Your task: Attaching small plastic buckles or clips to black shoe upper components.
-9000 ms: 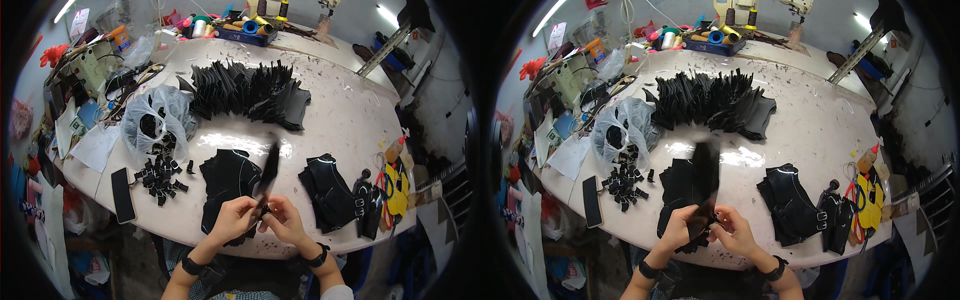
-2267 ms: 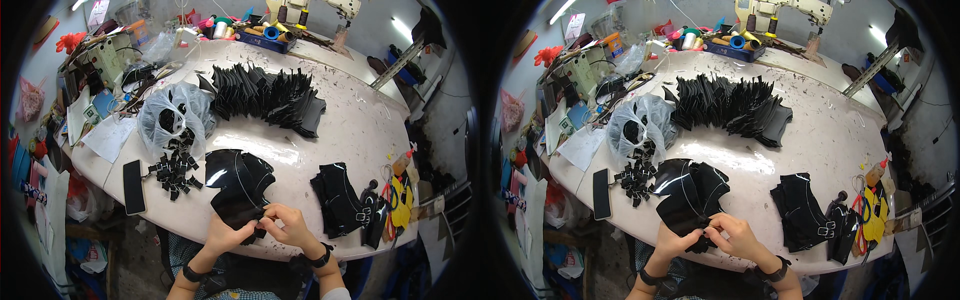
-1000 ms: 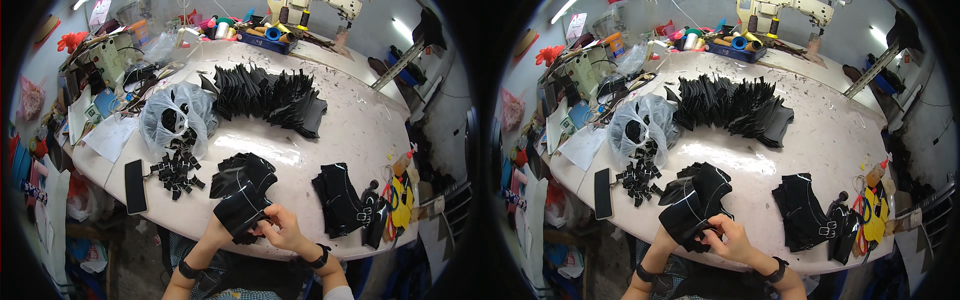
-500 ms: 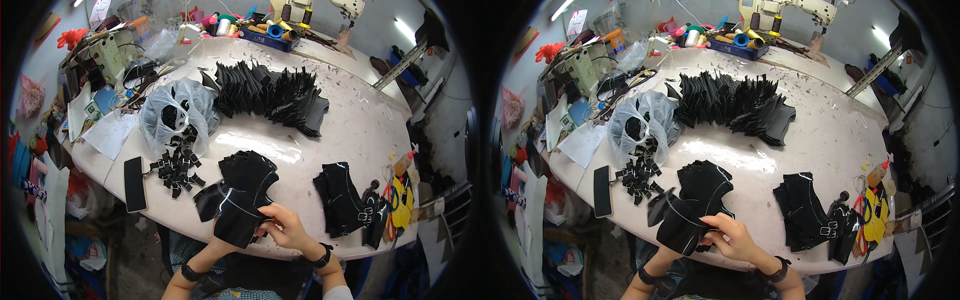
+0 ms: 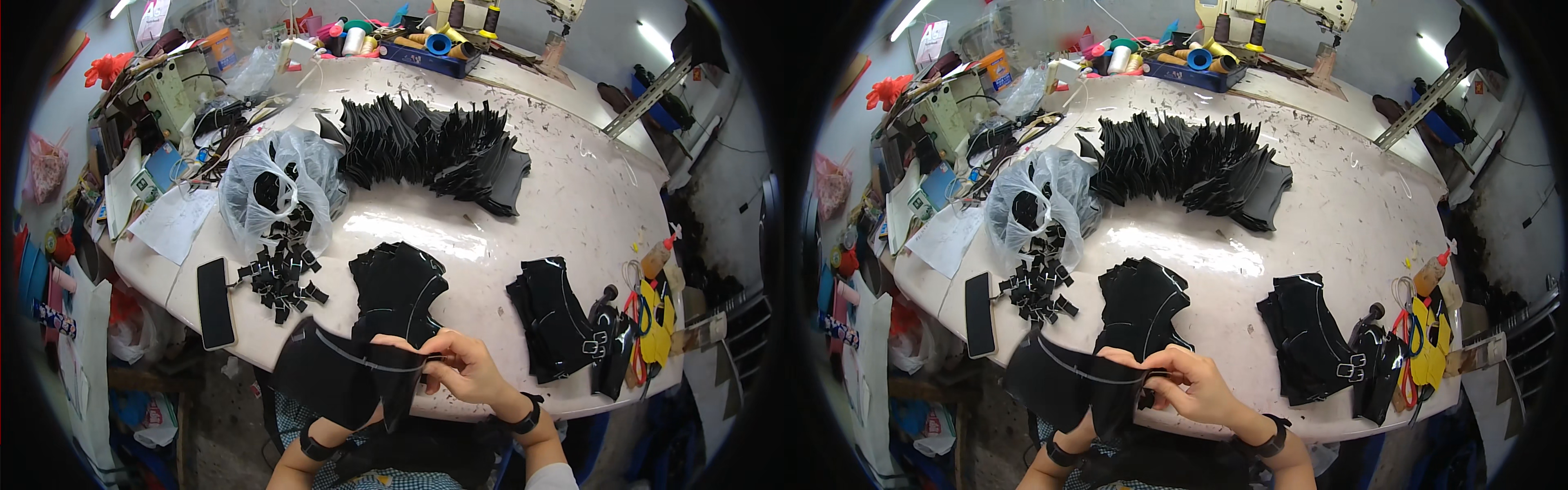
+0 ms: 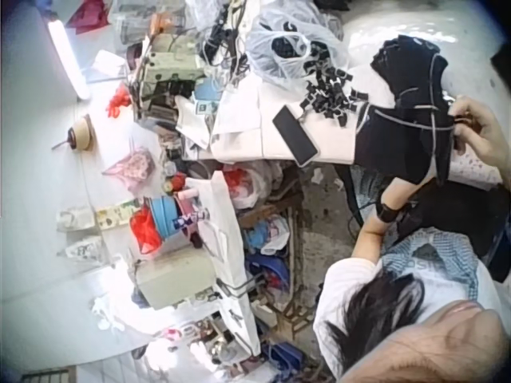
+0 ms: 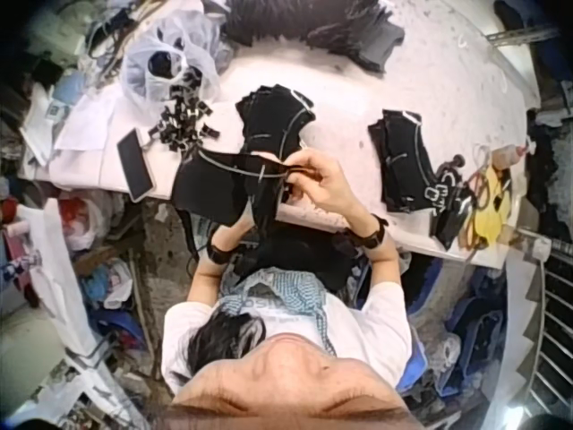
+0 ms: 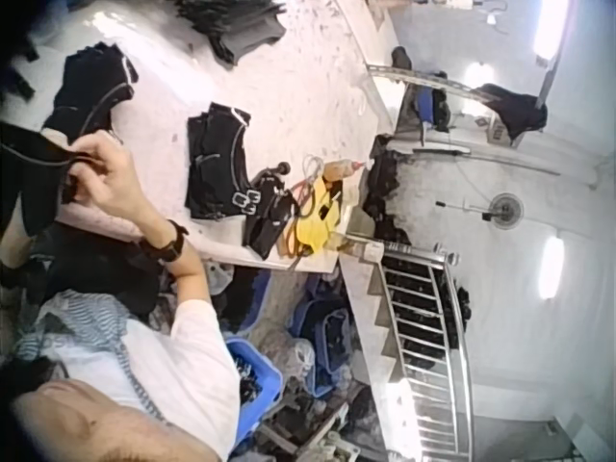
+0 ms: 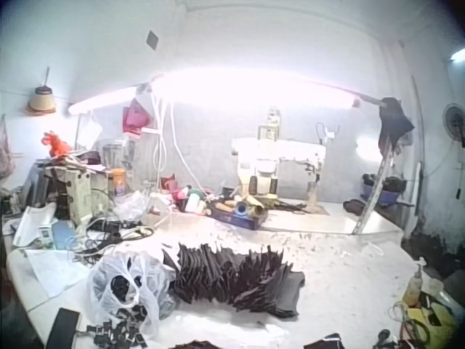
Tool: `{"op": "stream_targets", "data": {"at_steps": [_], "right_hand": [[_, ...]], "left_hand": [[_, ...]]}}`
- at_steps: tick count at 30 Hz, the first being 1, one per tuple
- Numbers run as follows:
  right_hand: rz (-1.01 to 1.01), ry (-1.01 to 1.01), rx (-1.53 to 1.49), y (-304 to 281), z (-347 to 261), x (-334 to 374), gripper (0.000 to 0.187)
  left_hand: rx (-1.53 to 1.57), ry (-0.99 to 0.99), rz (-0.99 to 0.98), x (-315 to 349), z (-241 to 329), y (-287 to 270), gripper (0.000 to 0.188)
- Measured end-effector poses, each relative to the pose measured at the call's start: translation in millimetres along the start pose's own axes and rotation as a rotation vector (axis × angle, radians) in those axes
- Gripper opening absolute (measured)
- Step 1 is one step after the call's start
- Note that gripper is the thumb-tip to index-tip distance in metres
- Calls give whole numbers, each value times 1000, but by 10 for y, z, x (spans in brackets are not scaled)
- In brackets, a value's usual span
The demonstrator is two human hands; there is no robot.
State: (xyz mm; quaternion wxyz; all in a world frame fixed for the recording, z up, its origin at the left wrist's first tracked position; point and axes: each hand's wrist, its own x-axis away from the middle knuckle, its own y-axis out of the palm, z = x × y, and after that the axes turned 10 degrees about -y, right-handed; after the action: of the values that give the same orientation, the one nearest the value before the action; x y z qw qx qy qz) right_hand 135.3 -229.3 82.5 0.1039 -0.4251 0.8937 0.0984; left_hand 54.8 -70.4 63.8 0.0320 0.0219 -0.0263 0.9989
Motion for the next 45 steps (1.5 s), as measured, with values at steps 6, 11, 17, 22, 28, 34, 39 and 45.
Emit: {"op": "stream_targets", "data": {"at_steps": [6, 11, 17, 22, 28, 34, 39, 45], "right_hand": [[59, -5, -54, 25, 2, -7, 22], [54, -81, 144, 35, 36, -63, 25], [11, 139, -28, 1, -47, -23, 27], [-16, 271, -278, -77, -114, -35, 29], [19, 136, -109, -33, -82, -31, 26], [-2, -49, 129, -26, -18, -41, 23], [-26, -45, 151, -26, -34, -47, 22], [54, 51, -25, -9, 9, -27, 14]], "left_hand": [[-575, 340, 156, -121, 44, -182, 29], [-24, 51, 193, -103, -12, -57, 21], [-202, 71, 181, -65, -14, 1, 23], [-9, 102, 274, -32, 85, 85, 24], [-207, 144, 236, -65, 61, -22, 25], [-242, 214, 190, -98, -105, -159, 31], [-219, 205, 183, -52, -229, -177, 39], [-388, 284, 246, 7, -215, -105, 46]]}}
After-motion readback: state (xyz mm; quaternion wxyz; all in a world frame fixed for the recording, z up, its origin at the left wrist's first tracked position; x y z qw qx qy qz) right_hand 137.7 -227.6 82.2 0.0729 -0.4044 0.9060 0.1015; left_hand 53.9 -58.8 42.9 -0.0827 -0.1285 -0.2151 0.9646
